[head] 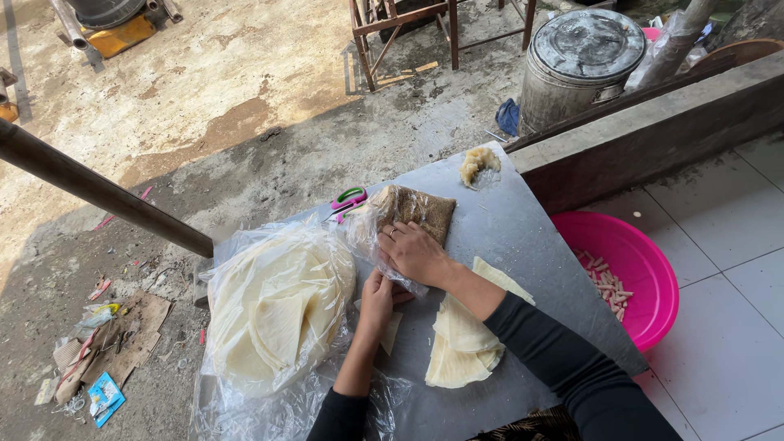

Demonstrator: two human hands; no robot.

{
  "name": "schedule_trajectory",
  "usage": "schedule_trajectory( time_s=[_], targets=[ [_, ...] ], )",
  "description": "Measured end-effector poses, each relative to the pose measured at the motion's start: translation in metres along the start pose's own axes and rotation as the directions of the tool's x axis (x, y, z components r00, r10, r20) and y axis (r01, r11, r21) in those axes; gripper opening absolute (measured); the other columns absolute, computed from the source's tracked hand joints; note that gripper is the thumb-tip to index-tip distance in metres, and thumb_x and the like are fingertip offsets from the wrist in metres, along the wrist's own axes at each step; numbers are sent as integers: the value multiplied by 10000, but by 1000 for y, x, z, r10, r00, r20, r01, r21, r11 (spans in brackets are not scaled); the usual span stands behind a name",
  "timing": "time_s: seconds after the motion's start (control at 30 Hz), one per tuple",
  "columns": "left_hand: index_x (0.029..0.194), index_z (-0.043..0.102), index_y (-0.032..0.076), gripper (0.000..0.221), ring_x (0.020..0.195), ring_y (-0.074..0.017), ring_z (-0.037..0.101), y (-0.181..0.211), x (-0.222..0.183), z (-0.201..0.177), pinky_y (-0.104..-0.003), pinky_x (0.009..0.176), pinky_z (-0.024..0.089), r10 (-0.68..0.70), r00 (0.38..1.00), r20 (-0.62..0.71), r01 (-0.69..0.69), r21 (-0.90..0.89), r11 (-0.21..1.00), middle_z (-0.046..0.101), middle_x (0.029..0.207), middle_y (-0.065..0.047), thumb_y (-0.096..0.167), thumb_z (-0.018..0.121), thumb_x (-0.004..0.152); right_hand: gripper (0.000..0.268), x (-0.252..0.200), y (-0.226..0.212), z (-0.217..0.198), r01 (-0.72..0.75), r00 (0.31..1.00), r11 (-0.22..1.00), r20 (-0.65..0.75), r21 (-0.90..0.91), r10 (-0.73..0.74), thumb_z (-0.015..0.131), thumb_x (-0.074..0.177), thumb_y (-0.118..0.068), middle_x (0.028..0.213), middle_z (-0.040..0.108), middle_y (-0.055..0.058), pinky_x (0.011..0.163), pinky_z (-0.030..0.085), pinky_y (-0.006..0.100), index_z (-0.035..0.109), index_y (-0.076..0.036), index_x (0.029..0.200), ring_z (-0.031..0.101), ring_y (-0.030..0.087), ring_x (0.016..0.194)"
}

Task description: The person cuts circular dough wrappers into quarters using scissors and then manually folds the pieces around a small amount of filling from a plastic bag to create triangular pastries.

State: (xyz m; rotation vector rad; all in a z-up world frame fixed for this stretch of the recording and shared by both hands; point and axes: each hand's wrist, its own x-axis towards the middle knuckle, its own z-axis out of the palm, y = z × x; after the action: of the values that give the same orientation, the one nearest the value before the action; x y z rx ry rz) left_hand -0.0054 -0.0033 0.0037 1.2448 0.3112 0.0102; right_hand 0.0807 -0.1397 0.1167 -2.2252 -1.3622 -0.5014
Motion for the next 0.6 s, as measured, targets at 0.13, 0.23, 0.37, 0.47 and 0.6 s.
schedule_trajectory(
  time_s=[0.13,0.23,0.37,0.47,0.6],
  targets=[
    [1214,613,45,292,803,-201,740,5,0,5,-361,706,631,-8,1000,-23,9,23,1000,735,969,-97,215,433,1061,252,0,0,5,42,999,993,-3,-113,-42,599,949,-243,1153,660,155,915,473,449,625,-27,1077,614,317,1091],
    [1211,616,26,290,810,-202,739,7,-1,7,-362,706,640,-5,1000,-30,7,54,999,733,968,-103,189,435,1053,266,-2,3,9,26,999,991,39,-128,-22,566,971,-240,1203,652,149,950,462,457,620,-22,1114,601,305,1125],
    [1216,607,39,291,819,-195,739,12,-5,8,-344,709,635,-1,1000,-26,2,54,999,735,979,-98,193,424,1051,284,-4,5,13,17,997,993,76,-119,-8,552,973,-252,1224,642,154,967,452,466,616,-26,1133,591,310,1150],
    [1205,618,19,286,806,-195,728,15,-7,10,-351,701,640,-7,999,-45,11,85,996,724,958,-112,187,437,1059,280,-4,8,12,18,999,998,37,-68,-16,560,979,-267,1203,650,150,965,450,473,613,-32,1122,594,320,1149],
    [1211,611,23,268,801,-182,717,14,-9,9,-355,704,650,25,999,-24,-23,88,996,713,974,-103,154,458,1036,242,-1,10,3,-50,995,995,87,89,42,582,1000,-292,1091,664,126,939,470,470,604,-58,1054,609,314,1093]
  ],
)
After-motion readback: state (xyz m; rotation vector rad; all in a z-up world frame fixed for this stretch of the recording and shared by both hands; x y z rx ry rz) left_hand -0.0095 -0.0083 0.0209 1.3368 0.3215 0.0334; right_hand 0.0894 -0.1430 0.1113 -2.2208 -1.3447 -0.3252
